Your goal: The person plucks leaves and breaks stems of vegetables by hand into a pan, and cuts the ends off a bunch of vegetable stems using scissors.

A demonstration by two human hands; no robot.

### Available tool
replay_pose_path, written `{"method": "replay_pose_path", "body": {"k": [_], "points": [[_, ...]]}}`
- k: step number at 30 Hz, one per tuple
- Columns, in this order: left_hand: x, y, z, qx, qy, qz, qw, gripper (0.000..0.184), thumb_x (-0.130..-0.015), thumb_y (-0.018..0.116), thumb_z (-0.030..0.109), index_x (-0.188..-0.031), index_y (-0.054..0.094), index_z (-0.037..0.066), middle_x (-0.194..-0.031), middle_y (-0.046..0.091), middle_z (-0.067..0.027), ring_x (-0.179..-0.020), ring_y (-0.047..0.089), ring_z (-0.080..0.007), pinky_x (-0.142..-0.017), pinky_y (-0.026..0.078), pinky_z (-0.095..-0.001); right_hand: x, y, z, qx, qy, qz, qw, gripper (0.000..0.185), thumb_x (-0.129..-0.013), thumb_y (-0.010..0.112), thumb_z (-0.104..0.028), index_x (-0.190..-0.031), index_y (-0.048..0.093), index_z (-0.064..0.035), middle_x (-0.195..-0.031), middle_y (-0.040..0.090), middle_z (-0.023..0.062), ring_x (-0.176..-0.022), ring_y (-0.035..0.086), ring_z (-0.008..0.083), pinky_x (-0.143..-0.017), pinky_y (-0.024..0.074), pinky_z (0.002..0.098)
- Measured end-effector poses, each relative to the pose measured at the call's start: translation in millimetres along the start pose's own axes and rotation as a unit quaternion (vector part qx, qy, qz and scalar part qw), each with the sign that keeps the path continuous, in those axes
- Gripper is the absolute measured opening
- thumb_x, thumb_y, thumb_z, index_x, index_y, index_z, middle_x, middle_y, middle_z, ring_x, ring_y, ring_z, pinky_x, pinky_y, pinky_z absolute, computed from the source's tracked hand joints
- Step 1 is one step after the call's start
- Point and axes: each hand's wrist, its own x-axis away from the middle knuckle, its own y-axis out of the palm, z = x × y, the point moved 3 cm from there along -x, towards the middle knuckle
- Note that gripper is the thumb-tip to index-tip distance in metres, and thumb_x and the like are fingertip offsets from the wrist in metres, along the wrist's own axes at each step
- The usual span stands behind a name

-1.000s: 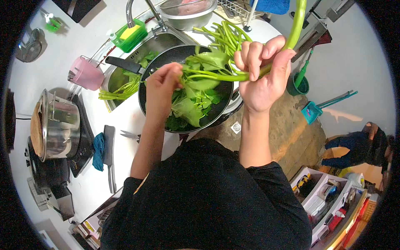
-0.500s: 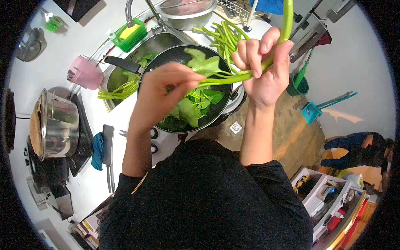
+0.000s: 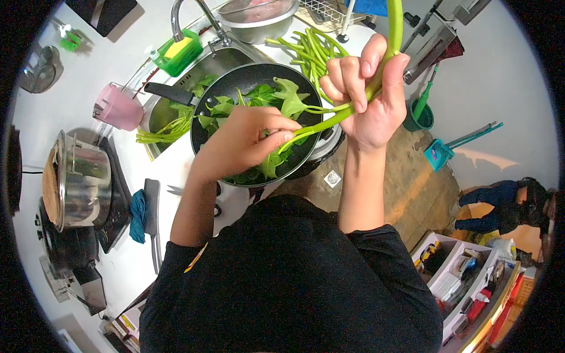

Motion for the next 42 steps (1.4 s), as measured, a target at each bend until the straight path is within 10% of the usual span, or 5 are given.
{"method": "replay_pose_path", "body": {"k": [11, 17, 30, 37, 42], "points": [[24.7, 3.8, -41.3, 0.438, -0.184, 0.38, 0.794, 0.024, -0.089, 0.054, 0.011, -0.103, 0.061, -0.006, -0.082, 0.063, -0.0033, -0.065, 0.05, -0.0051, -0.059, 0.041, -0.02, 8.4, 0.1, -8.4, 0.018, -0.129, 0.084, 0.988, 0.039, -0.096, 0.031, -0.047, -0.079, 0.042, -0.0126, -0.047, 0.031, -0.0029, -0.048, 0.023, 0.008, -0.046, 0.0216, 0.0227], [38.6, -39.2, -46.7, 0.027, -0.195, 0.218, 0.956, 0.022, -0.079, 0.064, 0.006, -0.101, 0.066, 0.001, -0.082, 0.062, 0.0002, -0.064, 0.048, -0.005, -0.059, 0.039, -0.019, 6.3, -15.4, -25.0, -0.068, -0.059, 0.059, 0.994, 0.039, -0.096, 0.034, -0.044, -0.077, 0.042, -0.0111, -0.047, 0.033, -0.0017, -0.05, 0.025, 0.0085, -0.048, 0.0243, 0.0228], [-5.6, -2.2, 30.3, -0.067, 0.025, 0.024, 0.997, 0.013, -0.08, 0.06, 0.014, -0.087, 0.068, 0.006, -0.073, 0.061, -0.0098, -0.058, 0.056, -0.0217, -0.054, 0.043, -0.0318, 5.5, 2.2, 5.2, -0.138, 0.06, -0.121, 0.981, 0.047, -0.094, 0.029, -0.053, -0.074, 0.038, -0.0114, -0.047, 0.036, -0.0025, -0.051, 0.026, 0.0092, -0.05, 0.0272, 0.0223], [-2.6, -7.9, 12.8, -0.098, -0.036, 0.207, 0.973, 0.01, -0.075, 0.061, 0.005, -0.083, 0.068, 0.006, -0.065, 0.057, -0.0094, -0.053, 0.054, -0.0218, -0.051, 0.042, -0.03, 5.9, -16.6, -12.5, 0.08, -0.016, 0.28, 0.957, 0.028, -0.099, 0.029, -0.028, -0.096, 0.046, -0.0058, -0.064, 0.039, 0.0032, -0.058, 0.036, 0.0122, -0.053, 0.0376, 0.0248], [-4.7, -0.8, -9.8, 0.15, -0.176, 0.268, 0.935, 0.014, -0.08, 0.06, 0.007, -0.087, 0.068, -0.002, -0.07, 0.065, -0.0014, -0.061, 0.052, -0.0025, -0.056, 0.043, -0.0201, 12.2, -26.6, -1.5, -0.092, -0.003, 0.144, 0.985, 0.027, -0.099, 0.03, -0.03, -0.098, 0.045, -0.008, -0.06, 0.028, -0.0023, -0.048, 0.024, 0.0059, -0.04, 0.023, 0.0182]]}}
